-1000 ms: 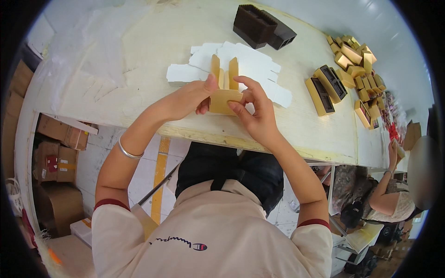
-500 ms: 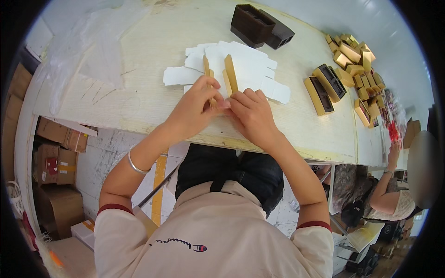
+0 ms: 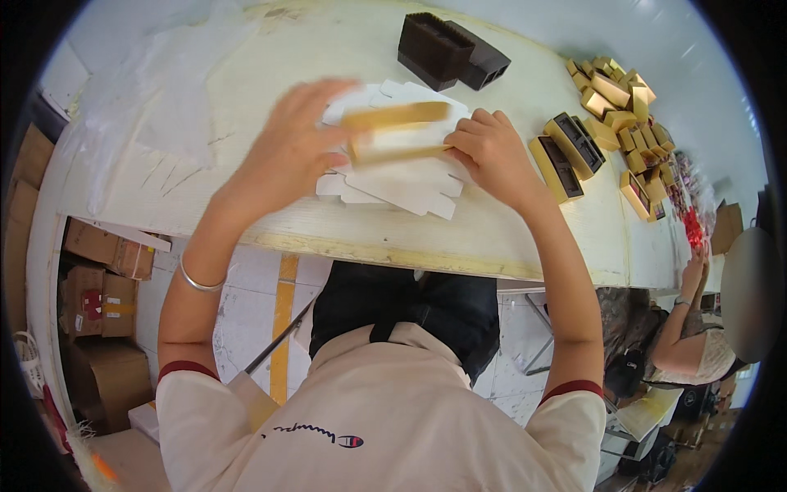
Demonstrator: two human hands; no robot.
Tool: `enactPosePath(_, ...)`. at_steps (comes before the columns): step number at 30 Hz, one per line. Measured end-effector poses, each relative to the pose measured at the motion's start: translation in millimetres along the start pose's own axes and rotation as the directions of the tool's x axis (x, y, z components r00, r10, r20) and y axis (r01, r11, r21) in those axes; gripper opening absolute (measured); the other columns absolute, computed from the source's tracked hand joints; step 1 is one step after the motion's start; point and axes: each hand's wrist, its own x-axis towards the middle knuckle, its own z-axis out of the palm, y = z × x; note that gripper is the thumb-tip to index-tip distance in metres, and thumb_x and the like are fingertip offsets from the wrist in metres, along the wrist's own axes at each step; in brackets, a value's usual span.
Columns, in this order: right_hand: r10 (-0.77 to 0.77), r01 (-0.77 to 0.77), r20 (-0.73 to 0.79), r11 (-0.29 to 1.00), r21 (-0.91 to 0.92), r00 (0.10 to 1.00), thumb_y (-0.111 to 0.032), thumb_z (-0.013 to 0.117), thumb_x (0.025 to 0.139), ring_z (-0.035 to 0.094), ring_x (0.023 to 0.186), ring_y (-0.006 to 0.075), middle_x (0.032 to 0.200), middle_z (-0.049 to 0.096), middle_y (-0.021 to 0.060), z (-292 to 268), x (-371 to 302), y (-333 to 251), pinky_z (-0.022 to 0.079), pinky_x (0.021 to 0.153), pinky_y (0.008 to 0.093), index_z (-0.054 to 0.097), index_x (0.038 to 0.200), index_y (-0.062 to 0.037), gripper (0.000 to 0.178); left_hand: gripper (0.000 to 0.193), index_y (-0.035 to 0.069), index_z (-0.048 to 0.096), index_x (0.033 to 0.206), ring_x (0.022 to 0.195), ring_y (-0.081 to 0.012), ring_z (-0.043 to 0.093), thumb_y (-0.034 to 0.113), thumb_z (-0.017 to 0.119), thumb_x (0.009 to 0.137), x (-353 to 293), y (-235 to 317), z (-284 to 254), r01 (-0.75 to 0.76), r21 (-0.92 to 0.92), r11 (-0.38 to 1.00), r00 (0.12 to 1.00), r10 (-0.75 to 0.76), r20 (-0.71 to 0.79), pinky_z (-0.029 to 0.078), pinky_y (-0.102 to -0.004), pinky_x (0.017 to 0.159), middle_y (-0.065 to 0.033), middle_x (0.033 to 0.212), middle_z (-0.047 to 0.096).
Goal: The person folds flat cardboard pieces into small rectangular boxes and inserts black plastic trays into them. They repeat this process multiple times, stacking the finished boxes on the table.
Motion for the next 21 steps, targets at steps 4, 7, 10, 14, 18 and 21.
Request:
enactPosePath(4,0.237,-0.253,0.108,0.951,0.179,0.966,-0.009,0.066,0.077,0.058,0.078,0.0247,0.076,0.063,0.0086,-2,-4,-43,0.045,0.065,0.0368,0.063,0.078,-0.0030,0.007,0.048,0.015,0.059,0.117,0.100,-0.0240,0.057,0.014,0.074,0.072,3,33,7,0.196,0.030,0.980,0.980,-0.197,0.021,0.047,-0.0339,0.084,-0.0067,0.134,0.048)
enactPosePath(7,0.270,-0.452,0.391,0.729,0.514,0.880,-0.003,0.063,0.080,0.059,0.079,0.0261,0.080,0.063,0.0093,-18,1,-72,0.047,0.064,0.0356,0.063,0.095,-0.0017,0.016,0.043,0.011,0.058,0.114,0.097,-0.0259,0.058,0.017,0.073,0.074,-8,52,26,0.205,-0.133,0.970,0.966,-0.178,0.188,0.048,-0.0356,0.082,-0.0078,0.122,0.054)
enactPosePath(10,0.228,-0.304,0.201,0.746,0.593,0.953,0.001,0.062,0.079,0.059,0.081,0.0270,0.087,0.063,0.0124,-21,-8,-64,0.049,0.066,0.0365,0.061,0.113,-0.0036,0.034,0.031,0.007,0.058,0.101,0.092,-0.0249,0.056,0.018,0.073,0.076,-18,38,30,0.233,-0.243,0.942,0.960,-0.184,0.209,0.048,-0.0339,0.078,-0.0069,0.095,0.059)
enactPosePath(14,-0.015,-0.001,0.056,0.960,0.279,0.998,0.004,0.062,0.078,0.057,0.092,0.0270,0.098,0.061,0.0112,-14,-14,-33,0.047,0.081,0.0353,0.060,0.119,-0.0073,0.042,0.025,0.007,0.058,0.092,0.090,-0.0245,0.054,0.018,0.073,0.076,-15,25,25,0.304,-0.370,0.878,0.913,-0.157,0.378,0.047,-0.0338,0.078,-0.0051,0.093,0.058)
enactPosePath(18,-0.192,0.148,0.138,0.950,0.276,0.972,0.000,0.067,0.075,0.057,0.093,0.0267,0.096,0.062,0.0088,1,-13,-26,0.044,0.082,0.0366,0.064,0.111,-0.0081,0.037,0.023,0.007,0.057,0.085,0.089,-0.0238,0.052,0.019,0.074,0.075,-11,12,25,0.212,-0.449,0.868,0.931,-0.040,0.363,0.046,-0.0338,0.077,-0.0033,0.089,0.057)
enactPosePath(21,-0.219,0.153,0.167,0.928,0.339,0.961,0.000,0.070,0.073,0.057,0.087,0.0253,0.090,0.062,0.0075,6,-5,-22,0.044,0.077,0.0348,0.065,0.097,-0.0064,0.026,0.022,0.008,0.058,0.084,0.087,-0.0237,0.052,0.019,0.075,0.074,-11,9,26,0.266,-0.449,0.853,0.909,-0.067,0.412,0.046,-0.0340,0.075,-0.0027,0.087,0.057)
